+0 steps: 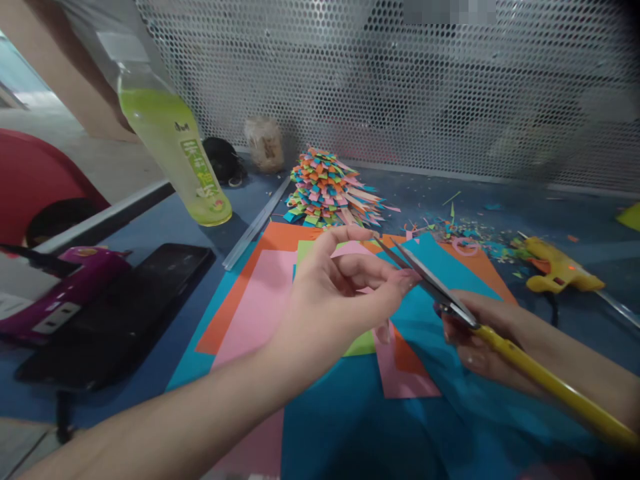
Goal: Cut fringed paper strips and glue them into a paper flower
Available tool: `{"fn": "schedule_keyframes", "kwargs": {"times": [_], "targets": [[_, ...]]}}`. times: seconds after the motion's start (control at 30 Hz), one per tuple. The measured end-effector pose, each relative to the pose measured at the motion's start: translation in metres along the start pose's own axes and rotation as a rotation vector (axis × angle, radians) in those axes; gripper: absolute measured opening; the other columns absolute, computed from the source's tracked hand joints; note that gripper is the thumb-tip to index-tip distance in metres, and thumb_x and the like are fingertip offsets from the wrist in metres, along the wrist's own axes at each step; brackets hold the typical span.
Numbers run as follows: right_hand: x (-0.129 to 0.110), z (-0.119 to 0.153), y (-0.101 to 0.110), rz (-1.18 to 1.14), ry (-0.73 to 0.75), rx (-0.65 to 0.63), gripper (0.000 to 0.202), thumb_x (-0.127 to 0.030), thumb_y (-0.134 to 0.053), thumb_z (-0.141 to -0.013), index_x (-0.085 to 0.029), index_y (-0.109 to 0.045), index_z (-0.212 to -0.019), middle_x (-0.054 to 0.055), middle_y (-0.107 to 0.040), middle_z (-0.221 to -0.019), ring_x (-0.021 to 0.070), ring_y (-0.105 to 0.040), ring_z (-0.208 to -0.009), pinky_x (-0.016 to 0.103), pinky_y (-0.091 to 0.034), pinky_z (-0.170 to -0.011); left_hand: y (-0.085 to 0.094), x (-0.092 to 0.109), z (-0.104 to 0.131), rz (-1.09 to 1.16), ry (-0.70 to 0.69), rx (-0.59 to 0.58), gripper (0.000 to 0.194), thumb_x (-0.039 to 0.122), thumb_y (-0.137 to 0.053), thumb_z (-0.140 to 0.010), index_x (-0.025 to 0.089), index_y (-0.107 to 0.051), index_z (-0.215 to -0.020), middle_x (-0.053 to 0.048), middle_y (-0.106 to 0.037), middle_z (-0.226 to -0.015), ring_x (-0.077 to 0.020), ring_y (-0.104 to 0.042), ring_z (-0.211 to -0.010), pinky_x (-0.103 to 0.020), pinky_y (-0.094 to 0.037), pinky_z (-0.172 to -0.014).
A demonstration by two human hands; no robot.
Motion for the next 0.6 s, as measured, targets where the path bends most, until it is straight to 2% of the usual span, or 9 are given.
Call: {"fn": "schedule_keyframes", "kwargs": {"times": [0.1,0.23,0.33,0.47,0.6], "targets": [[0.0013,-0.0002,-0.0007,0.025,0.025,-0.083,0.014,-0.037,-0.049,-0.081,-0.024,-0.045,-0.082,-0.005,-0.042,-0.070,0.0107,-0.042,-0.059,0.018,-0.040,-0.049,-0.0002,-0.0003,-0.0004,0.000,0.003,0.003,0.038,0.014,-0.068,-0.071,0.020,-0.040,-0.096,0.007,-0.061,-0.063,-0.0059,-0.052,-0.036,-0.019,-0.047,-0.036],[0.0031,-0.0026,0.0007,0.031,0.041,-0.095,0.016,-0.039,-0.050,-0.080,-0.024,-0.045,-0.079,-0.005,-0.041,-0.067,0.0108,-0.040,-0.056,0.018,-0.037,-0.047,-0.0001,-0.0020,-0.0014,0.010,0.003,0.000,0.038,0.015,-0.068,-0.071,0.020,-0.040,-0.095,0.007,-0.060,-0.063,-0.0059,-0.052,-0.036,-0.019,-0.047,-0.036],[0.0039,-0.0044,0.0009,0.010,0.073,-0.063,0.018,-0.040,-0.053,-0.078,-0.024,-0.044,-0.078,-0.005,-0.039,-0.066,0.0109,-0.039,-0.055,0.020,-0.036,-0.046,0.0002,-0.0024,-0.0012,0.018,-0.004,-0.004,0.038,0.015,-0.068,-0.071,0.020,-0.039,-0.095,0.007,-0.060,-0.063,-0.0061,-0.052,-0.037,-0.019,-0.046,-0.036],[0.0025,-0.0045,-0.0017,-0.017,0.022,-0.024,0.026,-0.046,-0.056,-0.075,-0.023,-0.045,-0.075,-0.005,-0.038,-0.065,0.0106,-0.036,-0.053,0.021,-0.032,-0.044,0.0001,0.0006,-0.0001,0.005,0.006,0.006,0.038,0.016,-0.068,-0.071,0.020,-0.039,-0.095,0.007,-0.061,-0.062,-0.0067,-0.052,-0.036,-0.019,-0.046,-0.036],[-0.0057,-0.0077,-0.0005,-0.107,-0.014,0.120,0.031,-0.049,-0.057,-0.074,-0.021,-0.045,-0.069,-0.005,-0.040,-0.058,0.0097,-0.038,-0.049,0.021,-0.032,-0.043,-0.0005,0.0028,-0.0008,-0.017,0.041,0.052,0.039,0.015,-0.069,-0.069,0.019,-0.040,-0.094,0.004,-0.063,-0.063,-0.0086,-0.055,-0.040,-0.019,-0.047,-0.036]]}}
Point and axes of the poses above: each hand's wrist, its own z-axis away from the middle knuckle, its own y-axis out of the back of the hand, x = y × z, the point moved 3 cm from there along -z, towards the middle knuckle
